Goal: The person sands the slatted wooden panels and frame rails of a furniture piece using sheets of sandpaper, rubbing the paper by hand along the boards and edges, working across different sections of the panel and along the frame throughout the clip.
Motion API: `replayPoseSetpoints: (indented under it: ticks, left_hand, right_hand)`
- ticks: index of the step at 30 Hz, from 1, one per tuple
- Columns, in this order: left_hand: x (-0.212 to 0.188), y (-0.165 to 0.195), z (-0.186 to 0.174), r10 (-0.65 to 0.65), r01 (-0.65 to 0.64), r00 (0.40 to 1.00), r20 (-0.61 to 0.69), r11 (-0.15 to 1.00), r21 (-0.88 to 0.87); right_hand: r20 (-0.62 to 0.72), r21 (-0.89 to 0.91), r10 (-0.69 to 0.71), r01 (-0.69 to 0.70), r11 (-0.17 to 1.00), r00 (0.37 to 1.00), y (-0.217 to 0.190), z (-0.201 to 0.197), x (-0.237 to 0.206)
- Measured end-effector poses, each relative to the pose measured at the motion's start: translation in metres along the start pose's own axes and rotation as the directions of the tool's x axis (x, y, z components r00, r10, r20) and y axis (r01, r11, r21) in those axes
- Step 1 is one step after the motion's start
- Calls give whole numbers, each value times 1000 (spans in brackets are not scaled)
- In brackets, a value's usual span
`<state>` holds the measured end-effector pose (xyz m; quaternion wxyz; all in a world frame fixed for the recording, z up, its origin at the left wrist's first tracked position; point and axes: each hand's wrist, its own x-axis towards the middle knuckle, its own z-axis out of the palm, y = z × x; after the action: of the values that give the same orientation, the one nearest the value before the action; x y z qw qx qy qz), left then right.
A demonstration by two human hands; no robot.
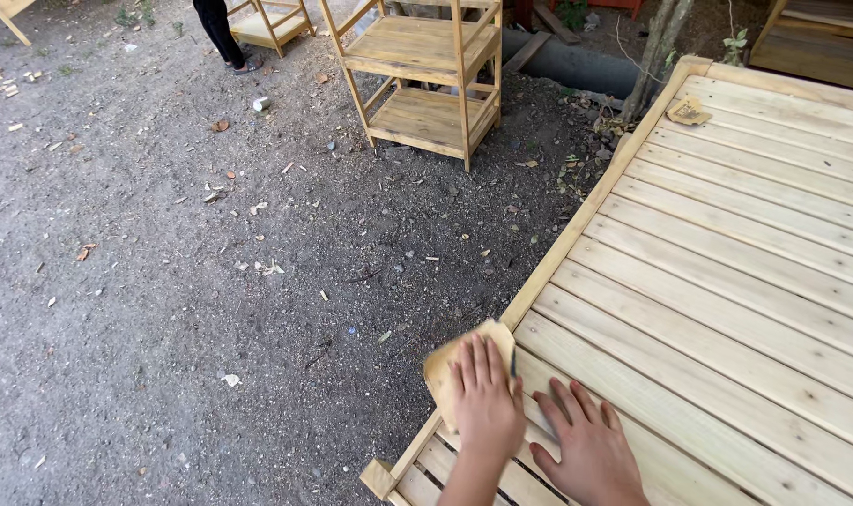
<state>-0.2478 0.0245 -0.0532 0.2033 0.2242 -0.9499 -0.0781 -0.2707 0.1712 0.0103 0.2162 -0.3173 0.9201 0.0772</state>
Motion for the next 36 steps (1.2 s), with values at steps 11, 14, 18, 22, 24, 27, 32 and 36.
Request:
replayPoseSetpoints:
  ticks: [11, 14, 18, 22, 24, 27, 32, 36]
  left_hand:
    - [10, 6, 2, -90, 90, 992, 89, 996, 6]
    - [-3, 9, 1, 46, -30, 987, -156, 994, 102]
    - [27, 3, 3, -184, 190, 951, 247, 982, -2]
    - [38, -1, 2, -244, 298, 888, 390, 951, -85]
    - [14, 1, 3, -118, 136, 973, 200, 988, -78]
    - [-11, 3, 3, -26, 30, 998, 62, 998, -62]
    - [27, -2, 10, -232, 267, 911, 342, 962, -60]
    - [17, -2, 10, -154, 185, 943, 293, 979, -81]
  right_hand:
    - [-2, 36, 5, -5, 999, 1000, 2, 2, 2]
    - [3, -20, -2, 3, 1000, 1000, 3, 6, 5]
    - [-55, 31, 10, -9, 999, 998, 4, 11, 11]
    - [-72, 65, 27, -22, 998, 997, 6, 15, 17]
    - [-81, 55, 19, -15, 998, 997, 6, 15, 19]
    - [-106, 43, -13, 18, 999, 994, 4, 14, 23]
    - [-56, 44, -18, 20, 999, 998, -1, 9, 26]
    - [-3, 76, -12, 13, 997, 1000, -3, 5, 24]
